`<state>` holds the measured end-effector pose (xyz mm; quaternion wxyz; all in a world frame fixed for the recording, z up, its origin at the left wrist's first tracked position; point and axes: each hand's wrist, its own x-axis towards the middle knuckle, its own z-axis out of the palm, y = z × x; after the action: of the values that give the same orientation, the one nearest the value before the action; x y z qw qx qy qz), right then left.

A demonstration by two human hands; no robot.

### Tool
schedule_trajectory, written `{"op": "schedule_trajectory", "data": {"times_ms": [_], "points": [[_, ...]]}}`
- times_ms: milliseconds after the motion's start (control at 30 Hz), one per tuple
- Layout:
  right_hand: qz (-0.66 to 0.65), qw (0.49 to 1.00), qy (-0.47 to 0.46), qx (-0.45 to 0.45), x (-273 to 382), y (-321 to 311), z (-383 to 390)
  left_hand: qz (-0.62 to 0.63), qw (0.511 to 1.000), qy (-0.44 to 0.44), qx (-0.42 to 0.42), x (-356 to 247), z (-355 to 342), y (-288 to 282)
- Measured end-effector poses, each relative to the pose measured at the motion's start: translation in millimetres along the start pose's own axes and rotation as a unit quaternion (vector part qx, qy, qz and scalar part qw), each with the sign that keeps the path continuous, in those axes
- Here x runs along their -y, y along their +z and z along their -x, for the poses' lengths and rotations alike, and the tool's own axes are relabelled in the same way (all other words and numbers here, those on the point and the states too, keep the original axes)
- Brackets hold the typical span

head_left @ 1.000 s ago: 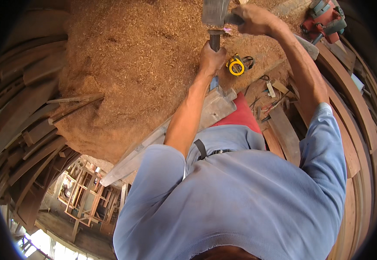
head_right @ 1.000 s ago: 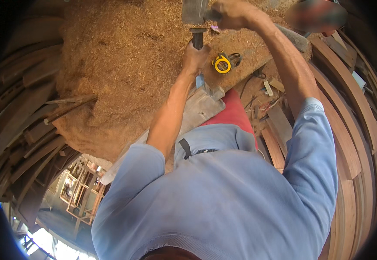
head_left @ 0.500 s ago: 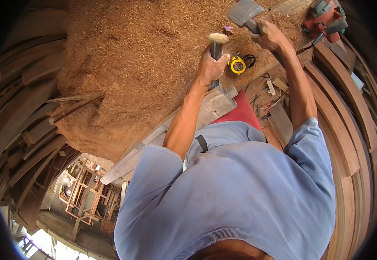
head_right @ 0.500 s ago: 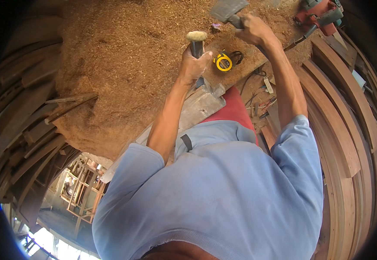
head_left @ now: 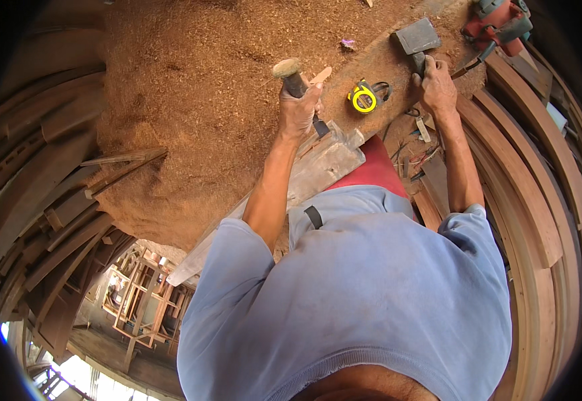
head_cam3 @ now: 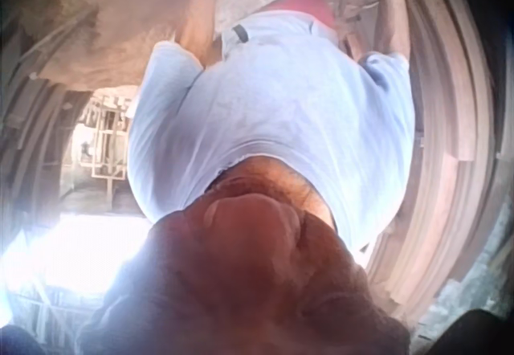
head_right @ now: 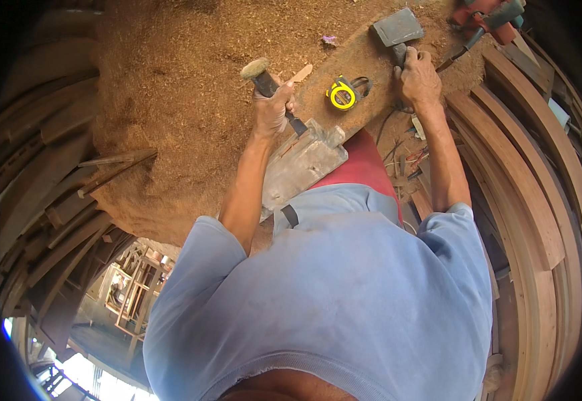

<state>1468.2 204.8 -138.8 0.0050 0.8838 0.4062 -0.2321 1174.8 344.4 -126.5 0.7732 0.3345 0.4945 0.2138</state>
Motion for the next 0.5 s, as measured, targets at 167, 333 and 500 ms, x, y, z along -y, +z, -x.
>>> {"op": "schedule_trajectory", "data": {"times_ms": [167,333,500], "points": [[-0.096,0.991,-0.089,-0.041,36.0,-12.2,16.5,-0.149,0.987,0.062,-0.004,-17.4,35.9,5.0],[-0.436,0.844,-0.241,0.198,115.5,-69.3,41.5,-0.219,0.963,0.155,-0.036,-21.7,83.8,-2.4],[-0.315,0.865,-0.371,0.125,207.3,-70.1,86.6,-0.219,0.962,0.163,-0.019,-22.8,70.4,-12.8]]}}
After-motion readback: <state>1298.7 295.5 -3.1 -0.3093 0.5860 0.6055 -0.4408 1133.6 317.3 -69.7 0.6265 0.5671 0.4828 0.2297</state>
